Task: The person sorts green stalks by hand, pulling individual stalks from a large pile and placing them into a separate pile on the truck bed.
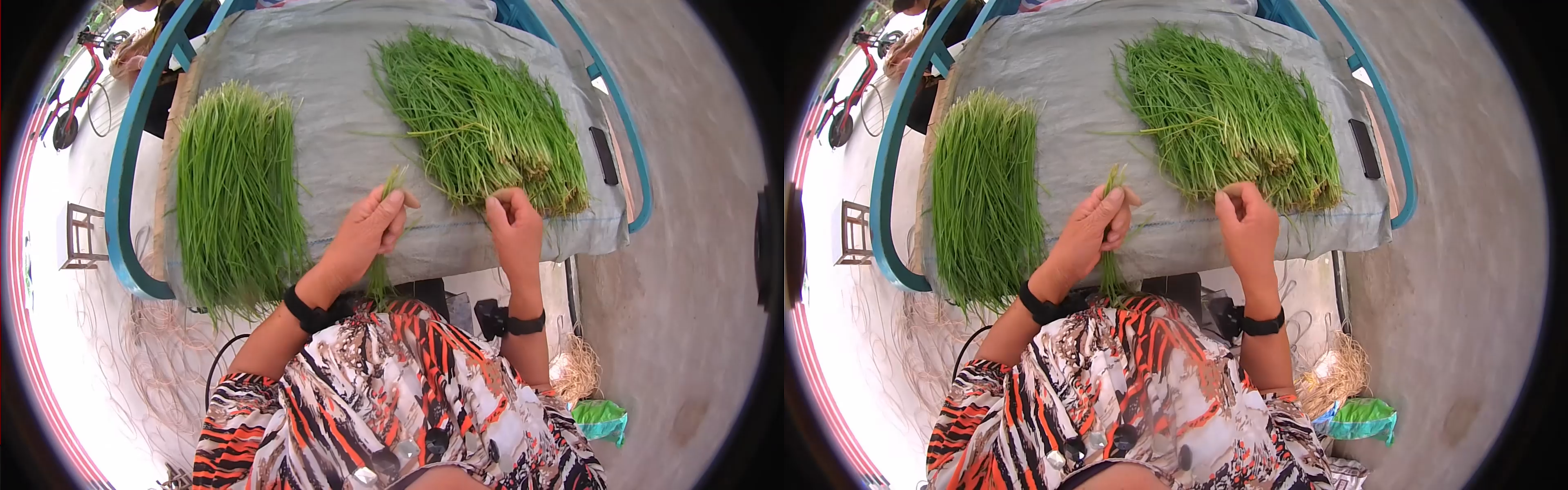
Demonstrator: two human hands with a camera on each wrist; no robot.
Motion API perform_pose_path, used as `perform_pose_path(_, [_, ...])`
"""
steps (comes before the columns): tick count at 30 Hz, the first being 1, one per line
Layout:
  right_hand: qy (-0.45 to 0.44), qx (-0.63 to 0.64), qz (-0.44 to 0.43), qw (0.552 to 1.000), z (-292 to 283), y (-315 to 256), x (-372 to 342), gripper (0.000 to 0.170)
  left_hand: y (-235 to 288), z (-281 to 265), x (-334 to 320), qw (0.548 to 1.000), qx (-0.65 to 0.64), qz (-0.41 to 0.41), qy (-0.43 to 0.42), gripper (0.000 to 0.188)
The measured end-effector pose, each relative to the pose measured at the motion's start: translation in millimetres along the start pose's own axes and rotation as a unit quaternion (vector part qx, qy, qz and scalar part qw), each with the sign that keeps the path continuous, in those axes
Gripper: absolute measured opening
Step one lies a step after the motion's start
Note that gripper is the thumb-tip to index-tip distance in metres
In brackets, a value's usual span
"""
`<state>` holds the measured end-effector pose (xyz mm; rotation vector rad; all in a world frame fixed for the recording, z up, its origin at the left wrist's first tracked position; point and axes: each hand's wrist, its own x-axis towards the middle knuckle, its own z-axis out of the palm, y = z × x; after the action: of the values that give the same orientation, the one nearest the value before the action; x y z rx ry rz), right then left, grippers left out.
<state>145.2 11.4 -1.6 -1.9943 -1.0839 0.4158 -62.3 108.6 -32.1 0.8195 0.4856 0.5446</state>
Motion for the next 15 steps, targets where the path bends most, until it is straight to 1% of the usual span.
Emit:
perform_pose_path(2, [-0.071, 0.092, 0.042, 0.992, -11.4, -6.7, -11.8, 0.01, 4.4, 3.6, -2.5, 0.997, 0.073, 0.03, 0.014, 0.028])
perform_pose_path(5, [-0.182, 0.14, 0.023, 0.973, -19.3, -16.2, -30.8, 0.008, -1.0, 9.6, 0.1, 0.966, 0.196, 0.166, -0.004, 0.027])
perform_pose_path(6, [-0.209, 0.17, 0.035, 0.962, -20.7, -18.5, -33.6, 0.009, -1.9, 13.2, 1.6, 0.945, 0.241, 0.222, -0.008, 0.026])
perform_pose_path(8, [-0.259, 0.232, 0.062, 0.936, -22.3, -20.2, -40.3, 0.01, -2.1, 21.1, 5.0, 0.887, 0.326, 0.326, -0.017, 0.024])
perform_pose_path(10, [-0.287, 0.236, 0.023, 0.928, -21.6, -18.0, -41.7, 0.011, -3.6, 26.9, 8.8, 0.831, 0.412, 0.372, -0.026, 0.02])
perform_pose_path(11, [-0.302, 0.238, 0.002, 0.923, -21.2, -17.0, -41.4, 0.011, -4.7, 26.9, 8.4, 0.823, 0.434, 0.365, -0.044, 0.019])
perform_pose_path(12, [-0.3, 0.252, 0.016, 0.92, -21.7, -16.0, -42.2, 0.012, -5.8, 26.9, 8.0, 0.813, 0.455, 0.358, -0.062, 0.018])
perform_pose_path(14, [-0.295, 0.28, 0.042, 0.913, -23.5, -14.2, -42.6, 0.013, -8.0, 22.8, 3.9, 0.835, 0.455, 0.284, -0.123, 0.019])
perform_pose_path(15, [-0.275, 0.291, 0.041, 0.915, -22.2, -13.0, -41.3, 0.013, -6.3, 23.5, 2.5, 0.864, 0.425, 0.23, -0.141, 0.02])
